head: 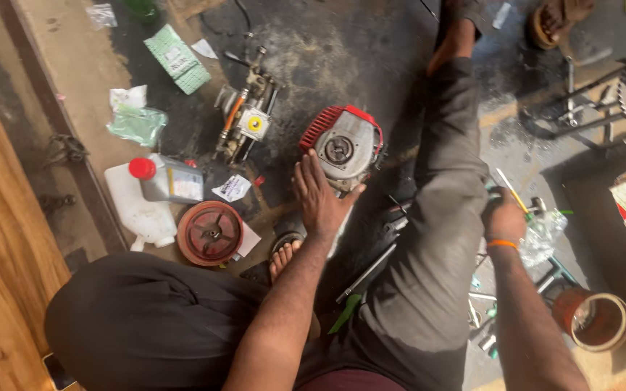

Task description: The person sits on the floor and uses pliers and a T-handle wrench to disassemble a small engine. They remove the engine cover and a circular metal component, placing them on the floor.

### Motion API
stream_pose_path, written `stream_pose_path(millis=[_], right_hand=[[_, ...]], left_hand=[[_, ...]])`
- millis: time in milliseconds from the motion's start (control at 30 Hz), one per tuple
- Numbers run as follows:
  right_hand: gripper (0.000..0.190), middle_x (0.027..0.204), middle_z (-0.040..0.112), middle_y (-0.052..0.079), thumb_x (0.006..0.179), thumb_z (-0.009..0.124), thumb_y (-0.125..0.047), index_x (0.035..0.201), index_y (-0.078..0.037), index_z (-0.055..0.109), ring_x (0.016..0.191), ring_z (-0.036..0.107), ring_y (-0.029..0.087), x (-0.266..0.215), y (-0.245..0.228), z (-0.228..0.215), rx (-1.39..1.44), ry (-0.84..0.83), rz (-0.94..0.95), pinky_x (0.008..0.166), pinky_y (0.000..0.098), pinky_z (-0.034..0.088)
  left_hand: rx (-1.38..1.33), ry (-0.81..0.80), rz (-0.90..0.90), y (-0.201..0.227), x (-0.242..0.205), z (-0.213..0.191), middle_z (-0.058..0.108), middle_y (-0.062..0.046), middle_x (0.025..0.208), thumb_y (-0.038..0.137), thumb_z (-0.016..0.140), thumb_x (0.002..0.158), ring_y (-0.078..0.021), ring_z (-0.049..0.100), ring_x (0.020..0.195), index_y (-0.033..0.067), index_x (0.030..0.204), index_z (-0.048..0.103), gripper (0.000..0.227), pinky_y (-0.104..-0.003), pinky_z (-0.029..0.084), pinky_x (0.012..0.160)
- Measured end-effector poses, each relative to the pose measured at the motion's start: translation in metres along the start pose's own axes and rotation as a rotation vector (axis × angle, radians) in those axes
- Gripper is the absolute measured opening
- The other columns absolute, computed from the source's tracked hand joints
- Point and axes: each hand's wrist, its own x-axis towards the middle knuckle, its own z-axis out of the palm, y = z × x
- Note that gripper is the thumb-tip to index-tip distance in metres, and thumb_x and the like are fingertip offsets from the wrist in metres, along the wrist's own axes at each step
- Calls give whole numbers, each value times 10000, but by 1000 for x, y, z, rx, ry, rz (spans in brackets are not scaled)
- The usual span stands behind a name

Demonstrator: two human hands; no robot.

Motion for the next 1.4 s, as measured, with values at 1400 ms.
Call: stream_pose_path(millis=[1400], right_hand=[[474,1157,731,119,1088,675,-374,1455,-89,579,1047,699,220,-39,-137,-152,760,-137,-524,914,322,555]], left_hand=[[97,26,27,-8,-5,16,320,-299,1626,687,793,786,-461,304,1502,-66,1611,189,1269,-570,307,1231]])
